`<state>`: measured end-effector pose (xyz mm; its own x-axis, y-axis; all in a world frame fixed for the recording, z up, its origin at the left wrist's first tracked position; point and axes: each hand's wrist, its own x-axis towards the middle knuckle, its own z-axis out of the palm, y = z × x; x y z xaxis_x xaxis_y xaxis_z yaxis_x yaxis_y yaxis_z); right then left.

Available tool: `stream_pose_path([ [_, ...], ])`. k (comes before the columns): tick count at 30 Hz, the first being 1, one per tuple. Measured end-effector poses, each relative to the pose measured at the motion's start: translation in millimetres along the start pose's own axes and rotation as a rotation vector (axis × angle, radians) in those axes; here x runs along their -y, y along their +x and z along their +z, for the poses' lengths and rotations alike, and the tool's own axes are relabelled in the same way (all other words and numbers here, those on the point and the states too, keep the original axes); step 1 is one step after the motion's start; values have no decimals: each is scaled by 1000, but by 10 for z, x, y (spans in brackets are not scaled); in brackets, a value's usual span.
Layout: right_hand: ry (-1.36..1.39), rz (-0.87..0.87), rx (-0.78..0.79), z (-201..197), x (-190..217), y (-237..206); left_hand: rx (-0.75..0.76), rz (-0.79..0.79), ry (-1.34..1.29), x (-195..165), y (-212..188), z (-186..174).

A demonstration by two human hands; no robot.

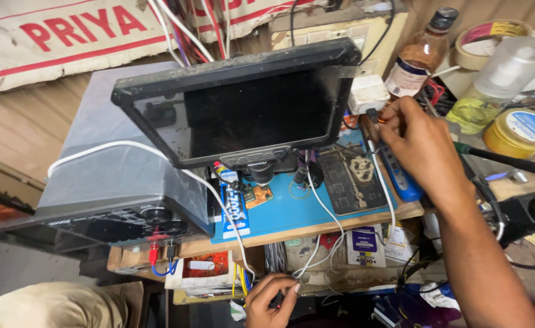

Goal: The person solders a small circuit board clamped on a workbench under a microscope display, using a soldering iron to work on the board while adjusting it with the other hand. They then set the board aside, pick up a small blue package, open it, and handle tweezers and a small component at the table.

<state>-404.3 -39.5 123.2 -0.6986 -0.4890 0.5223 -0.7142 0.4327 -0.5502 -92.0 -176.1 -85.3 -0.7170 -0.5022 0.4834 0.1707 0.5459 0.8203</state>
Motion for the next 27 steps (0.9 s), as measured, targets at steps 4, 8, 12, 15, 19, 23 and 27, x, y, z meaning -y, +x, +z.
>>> stream_pose_path([
  [4, 10, 7, -66, -37, 78, 4, -25, 2, 2, 49, -11, 12],
  [8, -83, -164, -114, -52, 100, 54, -61, -35, -4, 70, -58, 37],
  [12, -93, -281, -108, -13, 134, 58, -106, -16, -17, 99, -73, 55],
  [15, -65, -252, -97, -7, 193, 21, -113, -14, -9, 99, -76, 38],
  [19, 304, -112, -100, 53, 369, -106, -92, -41, -7, 103, -54, -14],
  [23, 1000, -321, -23, 218, 616, -242, -47, -2, -6, 81, -38, -39],
  [27, 1020, -413, -81, 420, 863, -249, -49, 23, -8, 76, -50, -49],
])
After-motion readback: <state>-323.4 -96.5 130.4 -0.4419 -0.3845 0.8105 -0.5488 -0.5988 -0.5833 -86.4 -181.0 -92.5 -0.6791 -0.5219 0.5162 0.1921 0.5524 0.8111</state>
